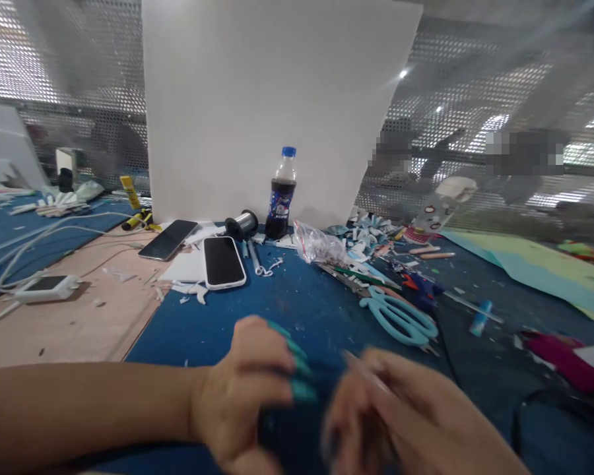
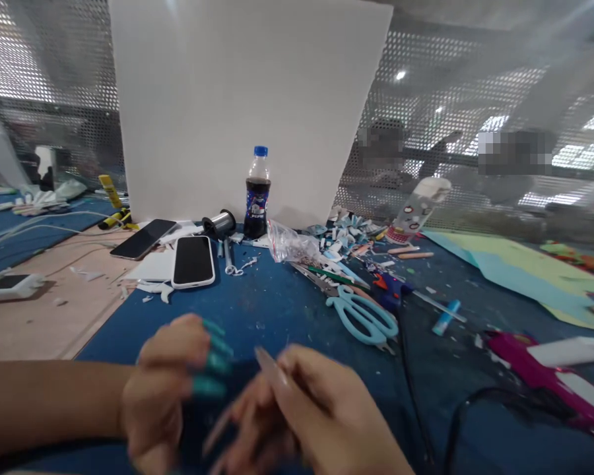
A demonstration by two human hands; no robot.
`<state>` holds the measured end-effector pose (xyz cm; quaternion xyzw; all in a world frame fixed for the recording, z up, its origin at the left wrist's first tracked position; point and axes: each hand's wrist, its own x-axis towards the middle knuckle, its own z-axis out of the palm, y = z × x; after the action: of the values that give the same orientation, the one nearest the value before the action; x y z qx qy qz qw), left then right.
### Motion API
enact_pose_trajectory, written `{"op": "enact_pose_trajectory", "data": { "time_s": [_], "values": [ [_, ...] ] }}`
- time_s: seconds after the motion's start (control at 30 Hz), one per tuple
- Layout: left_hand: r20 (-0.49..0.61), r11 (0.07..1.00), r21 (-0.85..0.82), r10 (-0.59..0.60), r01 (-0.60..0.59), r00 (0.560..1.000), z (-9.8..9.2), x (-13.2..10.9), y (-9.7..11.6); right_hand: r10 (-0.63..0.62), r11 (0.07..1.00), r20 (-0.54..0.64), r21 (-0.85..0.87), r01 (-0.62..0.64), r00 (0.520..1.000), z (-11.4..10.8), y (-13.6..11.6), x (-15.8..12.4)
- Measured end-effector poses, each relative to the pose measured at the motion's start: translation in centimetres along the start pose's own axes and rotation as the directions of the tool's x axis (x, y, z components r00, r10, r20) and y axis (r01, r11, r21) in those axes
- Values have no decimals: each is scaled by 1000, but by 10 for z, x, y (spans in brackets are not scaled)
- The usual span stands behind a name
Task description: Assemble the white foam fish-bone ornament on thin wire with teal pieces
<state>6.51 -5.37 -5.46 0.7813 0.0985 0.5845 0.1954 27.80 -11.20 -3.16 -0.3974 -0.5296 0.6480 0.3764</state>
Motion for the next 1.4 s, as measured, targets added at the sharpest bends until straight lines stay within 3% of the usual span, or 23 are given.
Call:
{"op": "enact_pose_trajectory", "data": {
  "time_s": [0.03, 0.1, 0.13, 0.2, 0.27, 0.33, 0.4, 0.57, 0.8, 1.0, 1.4],
  "values": [
    [11, 1000, -11, -5, 5, 1000, -4, 11, 0, 23, 1000, 13, 14, -23, 1000, 5, -20, 15],
    [-38, 953, -37, -301, 300, 953, -8, 31, -1, 173, 983, 51, 54, -176, 984, 13, -51, 48],
    [-58, 887, -112, -456, 448, 888, -8, 40, -3, 191, 977, 101, 75, -199, 976, 15, -60, 64],
    [-5, 671, -301, -712, 678, 703, -6, 51, -7, 169, 976, 167, 105, -188, 971, 15, -65, 91],
    [112, 460, -409, -832, 788, 544, -2, 56, -12, 154, 979, 200, 100, -177, 967, 10, -57, 109],
    [195, 326, -435, -876, 839, 442, 0, 57, -19, 165, 979, 225, 79, -186, 960, 4, -45, 119],
    [214, 255, -454, -899, 854, 382, 1, 58, -24, 170, 979, 270, 68, -195, 948, -1, -36, 122],
    [192, 189, -525, -924, 830, 332, 1, 60, -28, 135, 971, 309, 148, -188, 941, -6, -31, 119],
    [119, 180, -602, -943, 778, 311, 2, 63, -29, 144, 962, 326, 175, -209, 934, -10, -32, 119],
    [1, 163, -718, -972, 677, 235, 0, 66, -31, 155, 952, 337, 202, -232, 929, -14, -33, 118],
    [9, 164, -718, -970, 677, 244, 0, 65, -33, 156, 945, 351, 218, -243, 923, -13, -35, 117]
  ]
}}
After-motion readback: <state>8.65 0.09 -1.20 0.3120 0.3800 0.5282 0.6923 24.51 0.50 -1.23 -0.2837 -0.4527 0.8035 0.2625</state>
